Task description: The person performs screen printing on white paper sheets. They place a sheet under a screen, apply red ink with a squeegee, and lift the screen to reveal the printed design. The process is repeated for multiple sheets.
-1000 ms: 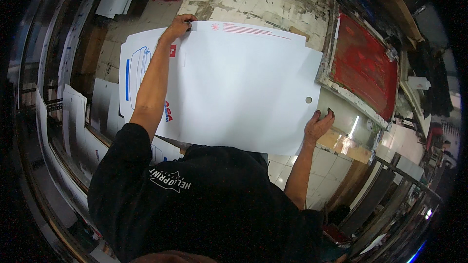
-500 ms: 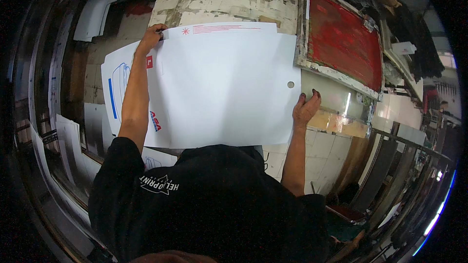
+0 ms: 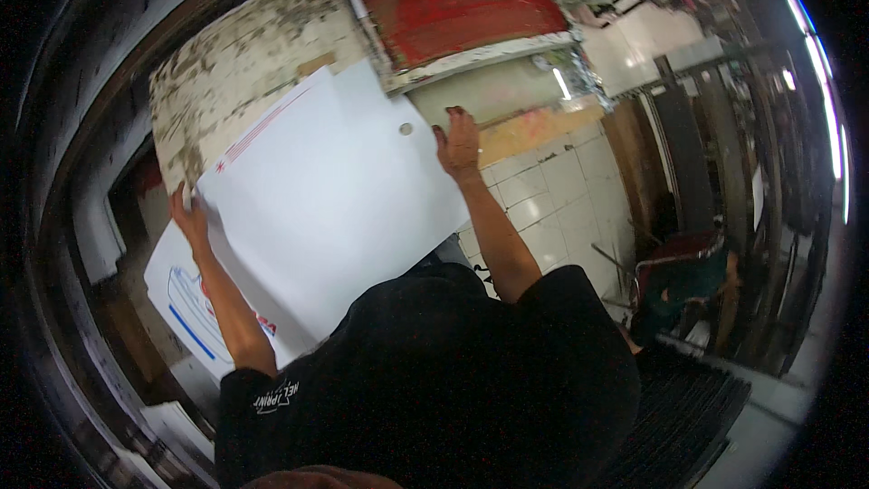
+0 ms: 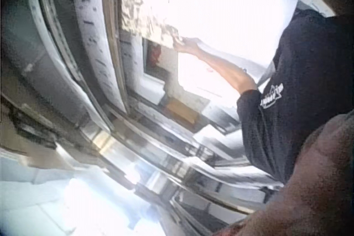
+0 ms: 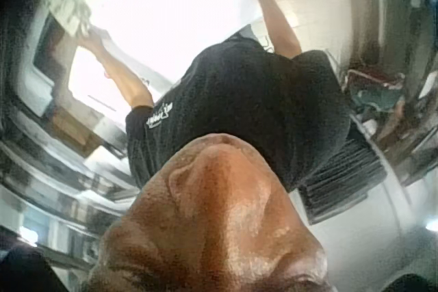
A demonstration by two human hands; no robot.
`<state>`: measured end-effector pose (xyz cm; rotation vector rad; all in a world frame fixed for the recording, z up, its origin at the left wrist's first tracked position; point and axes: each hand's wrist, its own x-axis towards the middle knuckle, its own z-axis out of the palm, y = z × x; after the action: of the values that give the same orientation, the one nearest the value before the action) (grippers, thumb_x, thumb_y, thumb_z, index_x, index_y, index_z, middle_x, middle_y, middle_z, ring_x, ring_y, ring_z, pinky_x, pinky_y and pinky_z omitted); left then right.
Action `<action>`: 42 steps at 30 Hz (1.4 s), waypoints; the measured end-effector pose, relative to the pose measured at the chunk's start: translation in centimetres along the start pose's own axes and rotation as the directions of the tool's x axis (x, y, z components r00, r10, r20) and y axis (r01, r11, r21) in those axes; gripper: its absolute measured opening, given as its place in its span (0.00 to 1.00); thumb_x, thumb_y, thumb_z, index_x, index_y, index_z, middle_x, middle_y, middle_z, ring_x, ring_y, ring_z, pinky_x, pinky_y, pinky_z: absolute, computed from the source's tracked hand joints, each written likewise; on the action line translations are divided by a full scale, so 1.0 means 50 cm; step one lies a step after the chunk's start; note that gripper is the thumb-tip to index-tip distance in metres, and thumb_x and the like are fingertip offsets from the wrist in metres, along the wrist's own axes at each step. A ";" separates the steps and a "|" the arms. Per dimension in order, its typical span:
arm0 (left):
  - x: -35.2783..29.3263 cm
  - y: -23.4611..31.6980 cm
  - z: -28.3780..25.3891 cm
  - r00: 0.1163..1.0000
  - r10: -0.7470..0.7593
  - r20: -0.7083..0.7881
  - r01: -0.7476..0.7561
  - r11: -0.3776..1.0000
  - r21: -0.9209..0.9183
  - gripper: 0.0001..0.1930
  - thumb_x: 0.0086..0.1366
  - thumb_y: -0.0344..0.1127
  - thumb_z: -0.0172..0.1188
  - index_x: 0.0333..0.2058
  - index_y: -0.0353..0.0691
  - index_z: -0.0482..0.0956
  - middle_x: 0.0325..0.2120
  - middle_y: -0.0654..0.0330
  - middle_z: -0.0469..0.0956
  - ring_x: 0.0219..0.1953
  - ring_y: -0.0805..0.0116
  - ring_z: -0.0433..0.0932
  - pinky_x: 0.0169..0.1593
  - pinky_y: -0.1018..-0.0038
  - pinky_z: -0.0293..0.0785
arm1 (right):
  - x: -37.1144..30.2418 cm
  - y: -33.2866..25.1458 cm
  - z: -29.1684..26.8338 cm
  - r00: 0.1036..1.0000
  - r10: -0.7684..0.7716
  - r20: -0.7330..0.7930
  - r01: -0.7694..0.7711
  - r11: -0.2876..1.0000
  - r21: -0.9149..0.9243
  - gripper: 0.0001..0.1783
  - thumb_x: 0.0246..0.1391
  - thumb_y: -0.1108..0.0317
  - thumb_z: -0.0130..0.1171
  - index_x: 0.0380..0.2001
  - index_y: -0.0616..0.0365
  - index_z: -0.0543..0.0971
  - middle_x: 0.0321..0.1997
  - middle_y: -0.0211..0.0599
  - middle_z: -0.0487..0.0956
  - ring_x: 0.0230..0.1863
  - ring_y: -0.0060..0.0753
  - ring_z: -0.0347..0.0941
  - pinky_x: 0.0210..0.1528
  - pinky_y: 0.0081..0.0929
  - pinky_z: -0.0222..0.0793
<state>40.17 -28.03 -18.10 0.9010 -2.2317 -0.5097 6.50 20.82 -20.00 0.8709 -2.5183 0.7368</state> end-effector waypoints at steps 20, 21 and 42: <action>-0.677 0.496 0.014 -0.459 -0.866 -0.197 0.601 -0.139 -0.787 0.37 0.59 0.56 0.60 0.60 0.43 0.58 0.57 0.50 0.62 0.59 0.48 0.62 0.52 0.48 0.66 | 0.111 0.212 -0.127 0.962 0.272 0.026 -0.233 0.768 0.597 0.26 0.52 0.66 0.62 0.52 0.63 0.68 0.50 0.50 0.69 0.48 0.47 0.66 0.51 0.38 0.64; -0.675 0.532 0.029 -0.448 -0.891 -0.073 0.492 -0.178 -0.853 0.36 0.60 0.55 0.60 0.60 0.43 0.58 0.57 0.51 0.62 0.58 0.49 0.63 0.53 0.48 0.66 | 0.143 0.258 -0.146 0.968 0.247 -0.048 -0.185 0.827 0.531 0.26 0.51 0.67 0.62 0.52 0.63 0.68 0.50 0.50 0.69 0.49 0.50 0.66 0.51 0.40 0.63; -0.575 0.710 0.274 0.285 -0.625 -0.727 0.617 0.700 -0.359 0.26 0.59 0.29 0.67 0.53 0.35 0.66 0.40 0.55 0.72 0.38 0.67 0.75 0.39 0.70 0.77 | 0.261 0.612 -0.186 0.997 -0.079 -0.004 0.080 0.994 0.074 0.22 0.43 0.57 0.70 0.42 0.51 0.80 0.48 0.40 0.73 0.53 0.46 0.65 0.54 0.50 0.60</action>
<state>29.66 18.42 -20.21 1.6238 -0.9303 -0.3087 -21.46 40.83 -16.93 0.9894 -2.4531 0.8094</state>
